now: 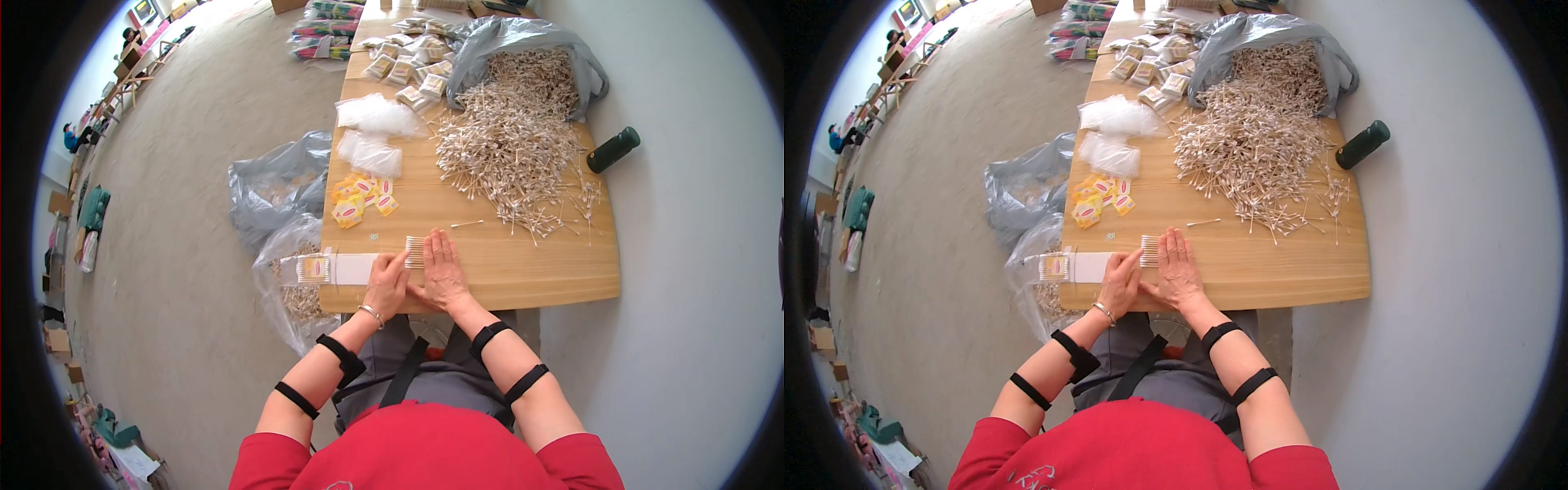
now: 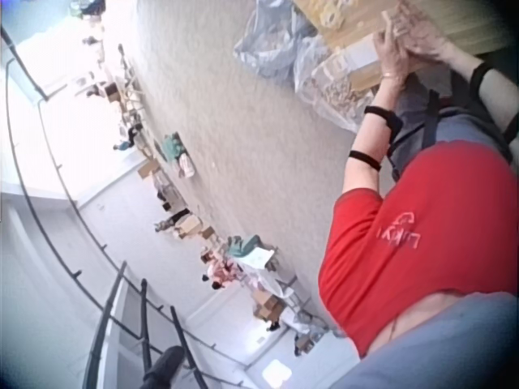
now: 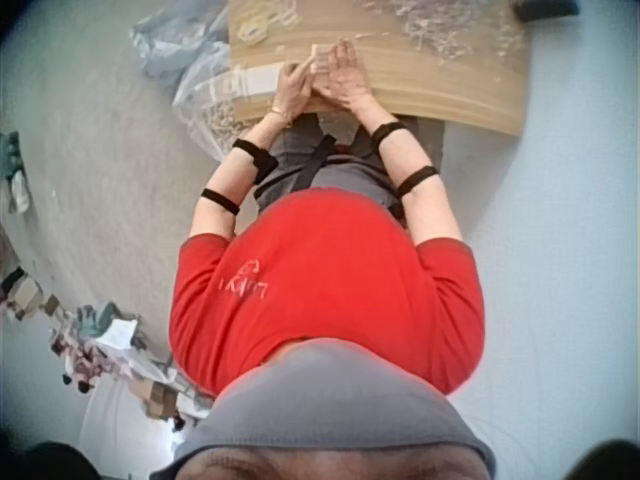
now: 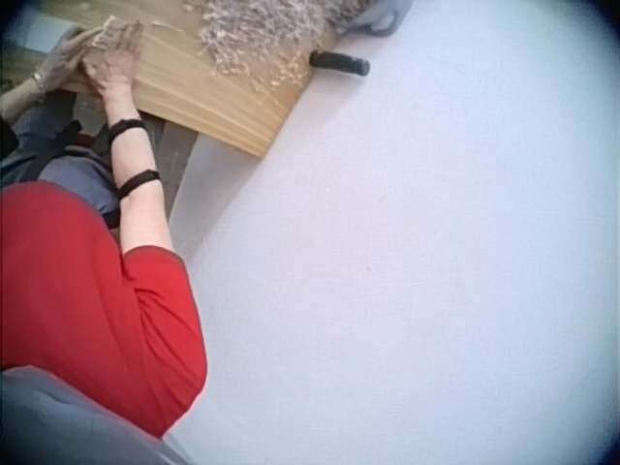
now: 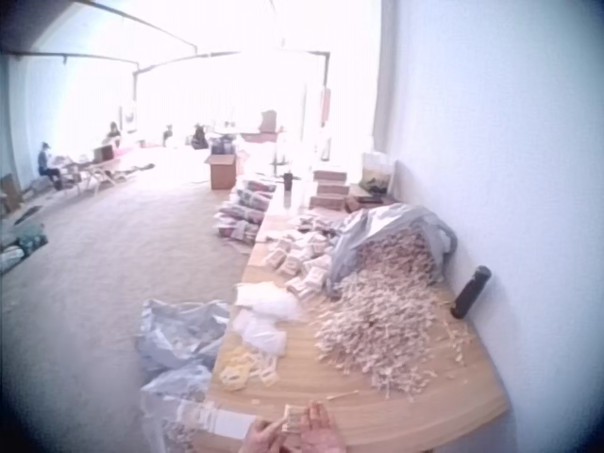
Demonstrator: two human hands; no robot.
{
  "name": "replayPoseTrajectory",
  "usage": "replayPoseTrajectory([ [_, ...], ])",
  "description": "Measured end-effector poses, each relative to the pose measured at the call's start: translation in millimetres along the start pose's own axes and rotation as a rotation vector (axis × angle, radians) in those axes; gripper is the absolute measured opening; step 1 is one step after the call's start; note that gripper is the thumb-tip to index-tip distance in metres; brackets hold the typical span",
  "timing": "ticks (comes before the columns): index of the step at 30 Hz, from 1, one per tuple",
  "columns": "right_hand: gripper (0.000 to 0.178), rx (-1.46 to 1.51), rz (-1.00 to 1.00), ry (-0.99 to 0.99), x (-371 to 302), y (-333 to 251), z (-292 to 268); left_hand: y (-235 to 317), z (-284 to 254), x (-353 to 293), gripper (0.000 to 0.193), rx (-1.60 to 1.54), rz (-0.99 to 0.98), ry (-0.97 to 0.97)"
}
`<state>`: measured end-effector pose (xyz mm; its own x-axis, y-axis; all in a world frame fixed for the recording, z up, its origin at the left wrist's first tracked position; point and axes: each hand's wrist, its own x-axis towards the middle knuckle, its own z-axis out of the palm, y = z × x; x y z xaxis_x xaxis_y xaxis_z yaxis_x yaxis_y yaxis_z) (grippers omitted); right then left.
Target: Packaging cotton swabs into small plastic bags and sealing them at a manufacturing table.
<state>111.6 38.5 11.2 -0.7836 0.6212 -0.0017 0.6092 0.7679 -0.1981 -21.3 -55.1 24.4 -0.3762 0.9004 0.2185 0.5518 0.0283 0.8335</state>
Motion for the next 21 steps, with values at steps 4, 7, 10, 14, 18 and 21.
replayPoseTrajectory([
  [4, 0.109, -0.011, -0.013, 0.009, 0, -2, 0, 10, -16, -20, 0.046, 0.344, 0.152, -0.206],
  [7, 0.107, 0.02, -0.03, 0.027, -1, -4, -1, 13, -15, -22, 0.055, 0.469, 0.15, -0.294],
  [10, 0.105, -0.029, -0.038, 0.076, -1, 0, 4, 17, -11, -19, 0.061, 0.541, 0.128, -0.326],
  [14, 0.102, -0.041, -0.037, 0.087, -1, -1, 6, 19, -10, -19, 0.064, 0.594, 0.114, -0.347],
  [18, 0.1, -0.063, -0.042, 0.12, -1, 1, 10, 16, -8, -19, 0.066, 0.581, 0.13, -0.333],
  [21, 0.099, -0.062, -0.042, 0.115, -1, 0, 10, 19, -7, -18, 0.07, 0.608, 0.121, -0.319],
])
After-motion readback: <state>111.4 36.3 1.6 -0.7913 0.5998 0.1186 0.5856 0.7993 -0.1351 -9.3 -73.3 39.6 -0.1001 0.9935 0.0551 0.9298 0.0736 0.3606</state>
